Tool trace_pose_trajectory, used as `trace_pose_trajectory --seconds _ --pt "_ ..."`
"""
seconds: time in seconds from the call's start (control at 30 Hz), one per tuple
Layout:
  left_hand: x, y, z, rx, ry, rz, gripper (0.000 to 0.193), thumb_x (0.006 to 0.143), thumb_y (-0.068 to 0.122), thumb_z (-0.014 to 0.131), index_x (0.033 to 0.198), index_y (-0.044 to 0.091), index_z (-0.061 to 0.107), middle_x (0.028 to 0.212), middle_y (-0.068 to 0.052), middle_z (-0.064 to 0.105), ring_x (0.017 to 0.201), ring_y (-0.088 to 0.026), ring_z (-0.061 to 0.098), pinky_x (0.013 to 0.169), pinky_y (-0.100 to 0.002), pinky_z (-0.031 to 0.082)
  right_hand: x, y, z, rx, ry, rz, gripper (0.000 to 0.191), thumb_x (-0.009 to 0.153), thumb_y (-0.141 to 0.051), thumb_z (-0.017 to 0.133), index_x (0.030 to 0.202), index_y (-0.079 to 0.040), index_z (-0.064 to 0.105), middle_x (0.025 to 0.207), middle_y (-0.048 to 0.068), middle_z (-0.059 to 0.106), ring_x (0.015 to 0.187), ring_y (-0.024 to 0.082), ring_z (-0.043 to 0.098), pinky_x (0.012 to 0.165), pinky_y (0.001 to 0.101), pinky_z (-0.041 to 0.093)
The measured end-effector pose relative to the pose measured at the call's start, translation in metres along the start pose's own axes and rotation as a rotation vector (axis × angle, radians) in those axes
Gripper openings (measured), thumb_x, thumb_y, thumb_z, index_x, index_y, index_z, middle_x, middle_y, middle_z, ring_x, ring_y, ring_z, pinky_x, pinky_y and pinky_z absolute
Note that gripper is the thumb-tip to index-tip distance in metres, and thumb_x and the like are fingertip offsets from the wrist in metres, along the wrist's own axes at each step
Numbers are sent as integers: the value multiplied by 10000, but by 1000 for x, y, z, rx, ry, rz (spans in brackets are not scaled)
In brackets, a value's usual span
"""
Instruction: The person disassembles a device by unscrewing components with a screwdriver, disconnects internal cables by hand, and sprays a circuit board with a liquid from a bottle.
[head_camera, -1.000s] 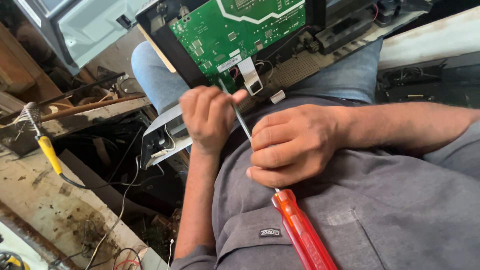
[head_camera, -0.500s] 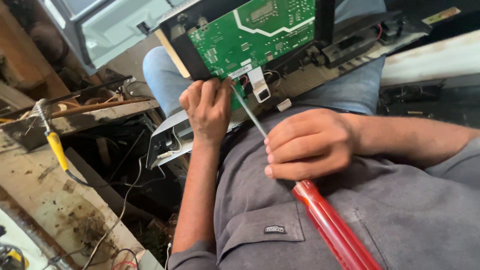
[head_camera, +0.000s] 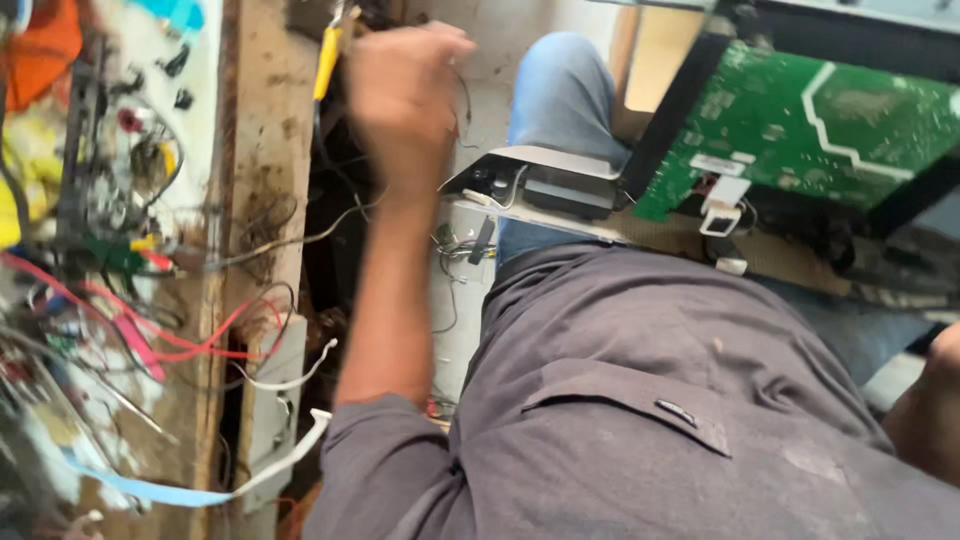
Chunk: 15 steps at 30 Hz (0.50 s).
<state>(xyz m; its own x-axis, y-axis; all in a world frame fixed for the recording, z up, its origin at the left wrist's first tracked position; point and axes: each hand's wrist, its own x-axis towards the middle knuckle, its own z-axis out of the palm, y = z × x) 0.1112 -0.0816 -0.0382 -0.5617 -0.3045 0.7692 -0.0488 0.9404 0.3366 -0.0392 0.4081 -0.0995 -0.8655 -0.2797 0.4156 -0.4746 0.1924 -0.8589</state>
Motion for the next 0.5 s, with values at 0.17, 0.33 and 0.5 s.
trace_pose_trajectory --seconds 0.17,0.33,0.5 --pt "7 -92 -118 507 52 -204 158 986 46 694 1113 53 788 1064 -69 714 1050 -292 588 957 -427 453 3 39 -12 19 -75 16 277 1200 -258 540 1203 19 548 889 97 635 697 162 559 771 289 487" --pt "-11 -120 -141 771 -20 -137 77 881 114 799 954 95 819 921 -79 646 983 -316 548 852 -524 385 12 45 -4 99 -117 29 356 1293 -321 489 1289 33 524 847 95 602 626 126 489 739 212 419" --pt "6 -109 -142 746 93 -154 267 984 35 661 1225 67 772 1105 -64 633 1128 -244 569 947 -441 428 28 3 19 42 -236 -37 218 1239 -225 581 1312 -20 574 914 109 639 707 151 595 711 227 491"
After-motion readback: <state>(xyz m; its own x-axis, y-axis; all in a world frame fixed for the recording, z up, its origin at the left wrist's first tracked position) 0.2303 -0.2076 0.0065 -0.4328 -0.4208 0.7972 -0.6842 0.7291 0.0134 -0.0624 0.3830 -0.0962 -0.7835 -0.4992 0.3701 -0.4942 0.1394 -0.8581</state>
